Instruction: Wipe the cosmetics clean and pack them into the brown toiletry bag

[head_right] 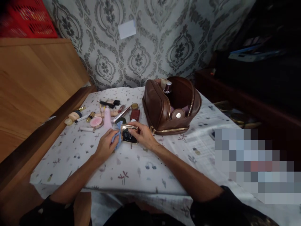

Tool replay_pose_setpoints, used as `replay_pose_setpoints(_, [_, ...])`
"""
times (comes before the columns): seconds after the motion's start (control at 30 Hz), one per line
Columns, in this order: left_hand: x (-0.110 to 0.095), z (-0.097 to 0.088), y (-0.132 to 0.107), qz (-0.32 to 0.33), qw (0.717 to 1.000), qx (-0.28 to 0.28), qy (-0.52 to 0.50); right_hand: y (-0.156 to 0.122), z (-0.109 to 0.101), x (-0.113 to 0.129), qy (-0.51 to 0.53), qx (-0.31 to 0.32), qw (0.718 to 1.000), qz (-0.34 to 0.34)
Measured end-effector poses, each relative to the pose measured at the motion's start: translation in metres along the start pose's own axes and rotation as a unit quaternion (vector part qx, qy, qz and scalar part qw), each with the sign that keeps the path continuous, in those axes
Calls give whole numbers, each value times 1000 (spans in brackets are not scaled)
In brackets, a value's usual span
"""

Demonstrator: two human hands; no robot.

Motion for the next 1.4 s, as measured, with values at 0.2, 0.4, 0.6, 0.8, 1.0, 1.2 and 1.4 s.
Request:
replay_pose_setpoints(0.2, [-1, -9, -2, 40, 993, -76, -85, 2, 4, 4, 51, 33, 998, -2])
replay_pose_setpoints(0.4, [-4, -9, -2, 51, 992, -70, -90, 1, 0, 0, 155, -20, 986, 56])
replay_pose_setpoints(0.6, [-2, -9, -2, 34, 991, -76, -101, -2, -3, -8, 304, -89, 940, 124])
replay_pose_setpoints(0.8, [4, -15, -1, -10, 986, -119, -116, -4, 12, -1, 420, -21, 895, 149])
replay_pose_setpoints(1.0, [4, -16, -2, -16, 980, -142, -136, -4, 19, 5, 476, 51, 865, 150])
replay_pose_setpoints(1.2, [-4, -10, -2, 23, 985, -105, -134, -4, 16, 2, 501, -6, 853, 149])
replay_pose_setpoints(1.4, [-12, -9, -1, 64, 987, -69, -132, -2, 14, -6, 547, -71, 821, 146])
Point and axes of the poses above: each hand's wrist, its own y-axis towards the middle knuckle, its own z-axis out of the palm, x = y × z, the point moved 4 cm from there along y, towards the middle knuckle, and after that the axes turned 13 degrees about x, right-handed, at the moved point
